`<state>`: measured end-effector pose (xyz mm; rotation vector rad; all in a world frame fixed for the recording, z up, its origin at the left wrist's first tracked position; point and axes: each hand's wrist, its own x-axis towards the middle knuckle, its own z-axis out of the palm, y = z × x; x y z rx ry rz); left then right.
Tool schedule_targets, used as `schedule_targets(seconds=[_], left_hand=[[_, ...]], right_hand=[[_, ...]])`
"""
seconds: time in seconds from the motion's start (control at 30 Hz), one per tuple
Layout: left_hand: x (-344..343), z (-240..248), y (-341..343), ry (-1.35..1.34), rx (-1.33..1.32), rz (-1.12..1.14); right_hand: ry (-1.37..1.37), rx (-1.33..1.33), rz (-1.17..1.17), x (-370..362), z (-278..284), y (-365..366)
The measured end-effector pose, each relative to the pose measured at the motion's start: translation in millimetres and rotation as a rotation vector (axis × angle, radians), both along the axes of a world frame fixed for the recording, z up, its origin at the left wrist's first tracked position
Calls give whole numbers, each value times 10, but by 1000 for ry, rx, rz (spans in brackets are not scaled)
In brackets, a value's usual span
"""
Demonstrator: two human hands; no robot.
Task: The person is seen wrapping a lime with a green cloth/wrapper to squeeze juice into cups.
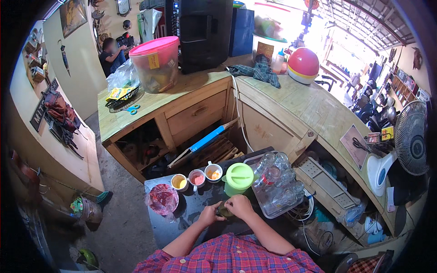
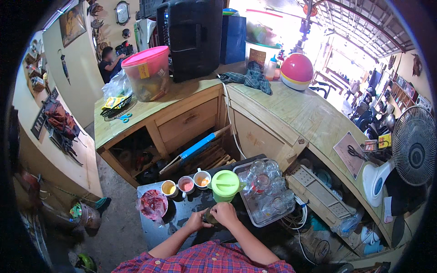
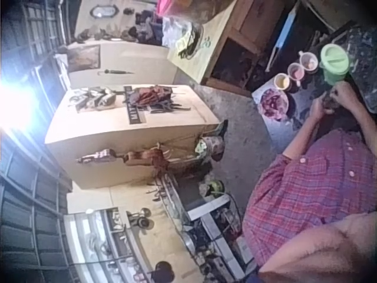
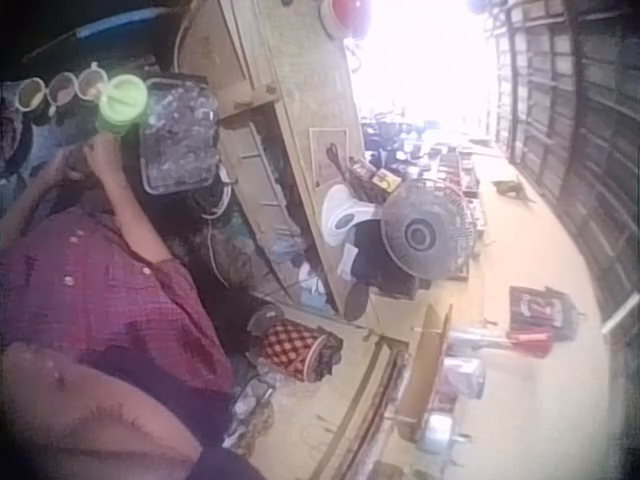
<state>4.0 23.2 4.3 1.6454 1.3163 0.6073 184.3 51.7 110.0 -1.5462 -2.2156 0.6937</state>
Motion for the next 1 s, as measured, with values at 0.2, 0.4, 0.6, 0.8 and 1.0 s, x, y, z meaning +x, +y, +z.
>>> schedule_targets(seconds=[0.2, 0.4, 0.6, 0.8, 1.0], left_hand=[[8, 71, -1, 32, -6, -5], [17, 99, 16, 38, -23, -13], [38, 248, 24, 100, -66, -15], [25, 54, 22, 7, 15, -11], [14, 21, 29, 27, 22, -14]], right_hand=[[-173, -156, 19, -32, 95, 73], [-284, -46, 3, -51, 7, 100], [-202, 29, -50, -39, 93, 55], [-38, 118, -54, 15, -55, 51], [18, 33, -58, 4, -29, 11]])
